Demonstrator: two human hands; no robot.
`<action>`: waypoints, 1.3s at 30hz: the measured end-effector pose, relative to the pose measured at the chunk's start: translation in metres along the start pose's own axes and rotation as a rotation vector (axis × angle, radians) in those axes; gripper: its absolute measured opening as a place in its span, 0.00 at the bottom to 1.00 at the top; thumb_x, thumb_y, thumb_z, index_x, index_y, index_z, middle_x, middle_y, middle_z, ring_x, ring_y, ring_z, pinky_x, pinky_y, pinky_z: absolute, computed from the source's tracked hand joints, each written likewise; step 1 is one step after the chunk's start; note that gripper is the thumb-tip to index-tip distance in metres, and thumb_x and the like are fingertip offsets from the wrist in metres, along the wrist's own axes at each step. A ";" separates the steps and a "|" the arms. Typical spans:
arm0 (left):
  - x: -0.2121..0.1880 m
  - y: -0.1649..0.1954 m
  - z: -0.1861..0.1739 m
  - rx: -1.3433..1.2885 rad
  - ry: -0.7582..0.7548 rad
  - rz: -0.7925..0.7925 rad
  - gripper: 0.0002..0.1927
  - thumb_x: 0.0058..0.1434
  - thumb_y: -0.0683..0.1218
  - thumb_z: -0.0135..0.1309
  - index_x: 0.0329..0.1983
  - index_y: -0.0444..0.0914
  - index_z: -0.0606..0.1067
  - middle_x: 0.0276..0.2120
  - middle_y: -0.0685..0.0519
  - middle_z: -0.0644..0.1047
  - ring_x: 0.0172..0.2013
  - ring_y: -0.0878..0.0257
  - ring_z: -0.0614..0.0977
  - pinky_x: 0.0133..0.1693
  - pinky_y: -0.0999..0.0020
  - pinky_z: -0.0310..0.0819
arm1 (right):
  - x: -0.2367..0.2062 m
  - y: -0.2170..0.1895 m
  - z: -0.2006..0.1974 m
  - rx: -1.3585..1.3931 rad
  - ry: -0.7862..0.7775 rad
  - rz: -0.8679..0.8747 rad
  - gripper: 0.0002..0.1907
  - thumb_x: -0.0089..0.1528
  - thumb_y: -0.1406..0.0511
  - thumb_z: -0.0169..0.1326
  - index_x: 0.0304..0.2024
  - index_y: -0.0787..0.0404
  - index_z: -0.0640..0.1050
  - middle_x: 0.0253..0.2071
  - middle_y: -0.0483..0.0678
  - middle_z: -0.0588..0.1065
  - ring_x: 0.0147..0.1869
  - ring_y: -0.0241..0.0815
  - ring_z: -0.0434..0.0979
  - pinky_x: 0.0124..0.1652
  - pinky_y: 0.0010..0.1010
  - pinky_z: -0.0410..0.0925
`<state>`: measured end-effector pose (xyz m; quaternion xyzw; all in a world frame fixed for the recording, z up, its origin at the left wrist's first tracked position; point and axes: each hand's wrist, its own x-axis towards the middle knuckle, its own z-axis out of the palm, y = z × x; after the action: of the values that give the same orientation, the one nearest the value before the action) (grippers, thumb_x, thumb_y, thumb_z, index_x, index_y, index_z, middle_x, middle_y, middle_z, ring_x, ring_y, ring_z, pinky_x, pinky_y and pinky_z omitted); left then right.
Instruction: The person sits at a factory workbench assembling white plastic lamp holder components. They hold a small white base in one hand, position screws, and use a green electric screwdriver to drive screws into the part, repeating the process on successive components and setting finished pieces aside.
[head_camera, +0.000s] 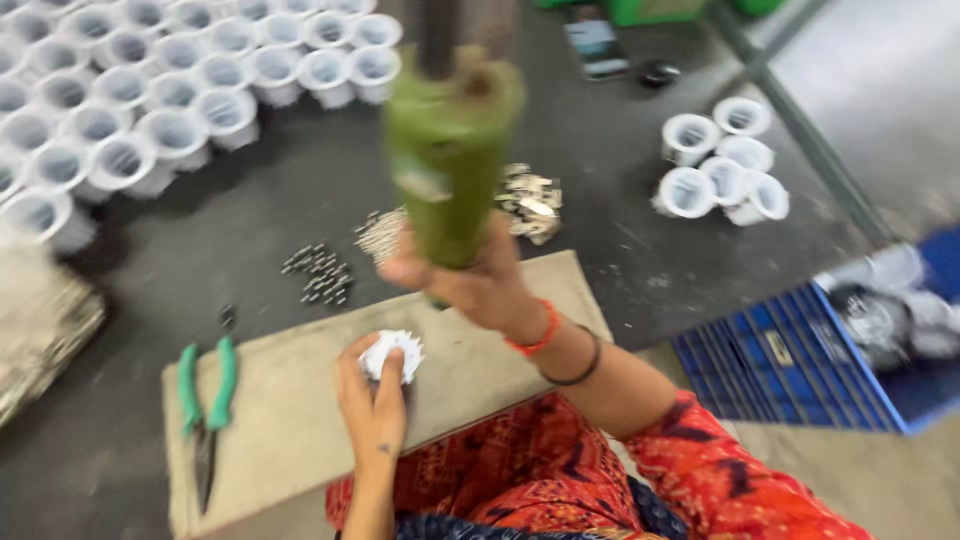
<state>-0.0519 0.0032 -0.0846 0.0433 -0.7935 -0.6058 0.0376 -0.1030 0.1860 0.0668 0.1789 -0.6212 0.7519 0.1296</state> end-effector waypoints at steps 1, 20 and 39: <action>-0.004 0.006 -0.001 0.176 0.053 0.169 0.17 0.64 0.46 0.56 0.54 0.35 0.73 0.53 0.40 0.76 0.51 0.50 0.78 0.52 0.56 0.73 | 0.000 -0.005 0.001 -0.050 -0.006 -0.023 0.09 0.64 0.70 0.66 0.38 0.63 0.77 0.30 0.40 0.74 0.31 0.28 0.70 0.33 0.22 0.65; -0.017 0.028 0.007 0.434 0.014 0.311 0.38 0.45 0.51 0.73 0.59 0.37 0.74 0.46 0.42 0.72 0.45 0.46 0.78 0.47 0.53 0.75 | -0.009 -0.033 0.007 -0.104 -0.024 -0.042 0.15 0.63 0.62 0.68 0.43 0.63 0.77 0.33 0.41 0.77 0.35 0.27 0.74 0.39 0.23 0.70; -0.013 0.036 0.017 0.447 -0.040 0.403 0.34 0.43 0.53 0.74 0.52 0.37 0.75 0.43 0.45 0.79 0.45 0.44 0.76 0.48 0.51 0.71 | -0.009 -0.028 0.009 -0.037 -0.021 -0.018 0.16 0.63 0.63 0.69 0.44 0.63 0.76 0.31 0.41 0.77 0.36 0.26 0.76 0.40 0.22 0.74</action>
<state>-0.0416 0.0305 -0.0545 -0.1198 -0.9004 -0.3972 0.1310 -0.0825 0.1829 0.0890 0.1899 -0.6345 0.7373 0.1329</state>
